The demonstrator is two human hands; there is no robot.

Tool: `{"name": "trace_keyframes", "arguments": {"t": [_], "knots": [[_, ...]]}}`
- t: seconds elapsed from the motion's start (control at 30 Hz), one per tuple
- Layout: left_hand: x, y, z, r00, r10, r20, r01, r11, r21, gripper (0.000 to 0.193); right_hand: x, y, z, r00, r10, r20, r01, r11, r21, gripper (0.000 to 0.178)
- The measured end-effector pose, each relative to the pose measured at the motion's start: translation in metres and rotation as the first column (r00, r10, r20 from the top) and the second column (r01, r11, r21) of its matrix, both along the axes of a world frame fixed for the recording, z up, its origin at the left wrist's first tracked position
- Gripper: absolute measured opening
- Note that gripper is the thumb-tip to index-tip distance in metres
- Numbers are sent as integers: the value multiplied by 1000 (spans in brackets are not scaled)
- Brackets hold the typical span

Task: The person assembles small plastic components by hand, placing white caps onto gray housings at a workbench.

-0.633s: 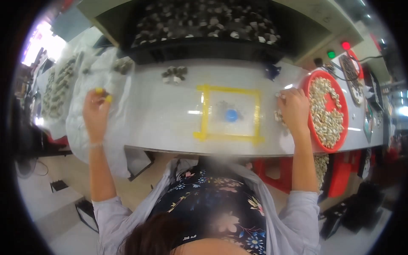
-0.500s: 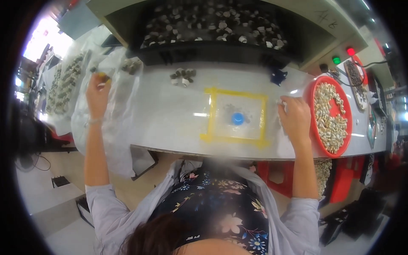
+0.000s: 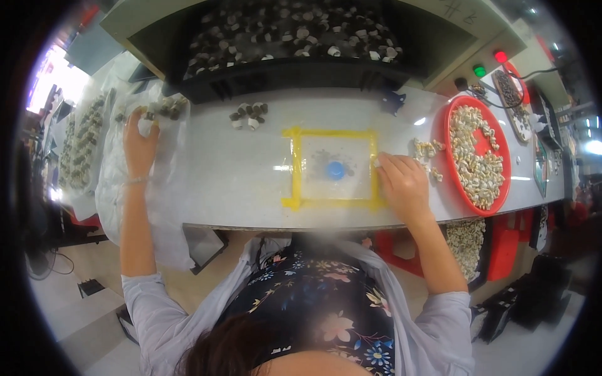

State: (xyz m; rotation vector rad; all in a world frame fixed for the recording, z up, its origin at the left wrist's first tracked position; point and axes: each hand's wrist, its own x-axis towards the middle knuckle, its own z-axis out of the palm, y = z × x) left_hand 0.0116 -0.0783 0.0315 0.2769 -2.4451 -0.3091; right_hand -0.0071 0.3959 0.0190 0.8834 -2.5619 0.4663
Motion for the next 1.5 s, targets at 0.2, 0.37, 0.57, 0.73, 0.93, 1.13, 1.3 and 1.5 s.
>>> {"name": "trace_keyframes", "arguments": {"t": [0.2,0.37,0.57,0.73,0.93,1.13,1.3,1.5], "knots": [[14,118,2,887,-445,122,407,879,246,34,5,3,3,975,-11,224,29,997,-77,20],[-11,160,-25,848,-520,104,499,848,179,33,3,4,-3,987,128,100,-122,990,-68,21],[-9,161,-21,826,-510,241,460,856,237,27,4,-3,4,952,148,268,-87,970,-227,21],[9,162,-23,775,-541,328,378,812,445,25,1,-25,12,925,254,283,-184,951,-251,19],[33,174,-31,779,-616,-116,376,311,873,30,-9,-40,12,916,340,213,-320,940,-121,15],[59,211,-24,816,-516,-260,176,-206,963,29,-11,-44,12,903,358,236,-367,930,-9,16],[65,232,-36,859,-407,-312,69,-511,857,31,-6,-44,17,876,342,340,-291,937,-193,17],[61,246,-37,868,-422,-263,-54,-607,793,29,3,-39,23,795,278,540,-26,904,-427,21]]}}
